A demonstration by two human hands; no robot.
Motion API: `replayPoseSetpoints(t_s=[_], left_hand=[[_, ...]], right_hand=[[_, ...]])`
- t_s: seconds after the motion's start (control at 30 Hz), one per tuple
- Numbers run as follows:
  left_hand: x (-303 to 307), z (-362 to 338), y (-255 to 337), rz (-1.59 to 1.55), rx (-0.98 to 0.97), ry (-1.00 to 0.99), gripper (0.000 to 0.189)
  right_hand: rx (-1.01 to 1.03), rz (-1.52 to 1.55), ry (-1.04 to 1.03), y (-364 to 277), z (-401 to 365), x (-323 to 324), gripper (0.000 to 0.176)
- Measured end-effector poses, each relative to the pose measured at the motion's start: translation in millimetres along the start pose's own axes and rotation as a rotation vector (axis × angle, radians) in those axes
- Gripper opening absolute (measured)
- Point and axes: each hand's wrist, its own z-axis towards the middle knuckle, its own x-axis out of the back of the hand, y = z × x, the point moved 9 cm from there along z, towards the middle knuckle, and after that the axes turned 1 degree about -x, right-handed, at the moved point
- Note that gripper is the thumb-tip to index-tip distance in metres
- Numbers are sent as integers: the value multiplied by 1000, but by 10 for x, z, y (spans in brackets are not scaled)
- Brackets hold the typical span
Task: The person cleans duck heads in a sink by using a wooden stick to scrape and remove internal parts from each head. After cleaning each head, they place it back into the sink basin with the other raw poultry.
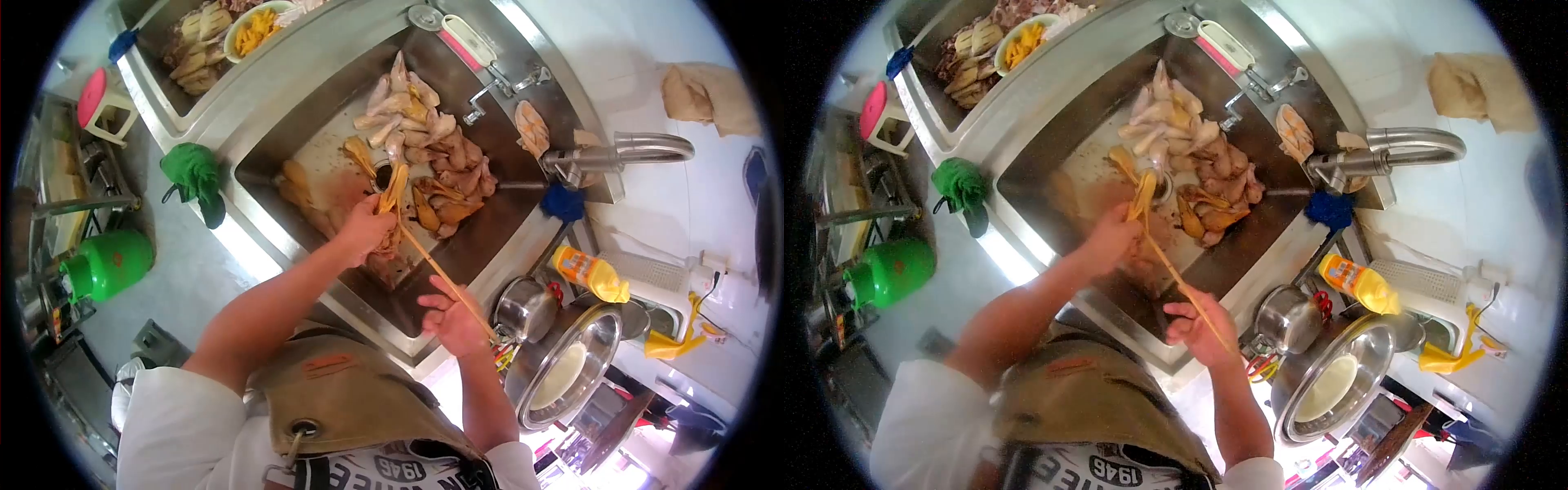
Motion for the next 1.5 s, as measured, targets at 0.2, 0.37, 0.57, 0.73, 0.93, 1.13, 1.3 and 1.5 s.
replayPoseSetpoints(t_s=[0.2,0.37,0.57,0.73,0.93,1.13,1.3,1.5], left_hand=[[-91,15,-79,222,-81,-101,33],[-69,-61,15,52,-63,29,29],[77,52,153,234,-312,155,19],[131,156,74,404,-426,237,15],[-5,99,17,397,-369,110,19],[-93,38,-19,256,-106,60,19],[-71,68,-64,-117,61,-203,19],[-29,-57,236,70,1,-264,29]], right_hand=[[-163,-96,-3,-136,-228,-472,57],[-168,-230,215,17,-293,-557,29],[-197,-122,332,263,-310,-569,24],[-125,-133,390,322,-191,-440,24],[-54,-154,423,497,-17,-265,23],[-7,-97,391,510,56,-276,22],[-103,169,218,342,107,-382,27],[-192,289,19,147,-33,-751,25]])
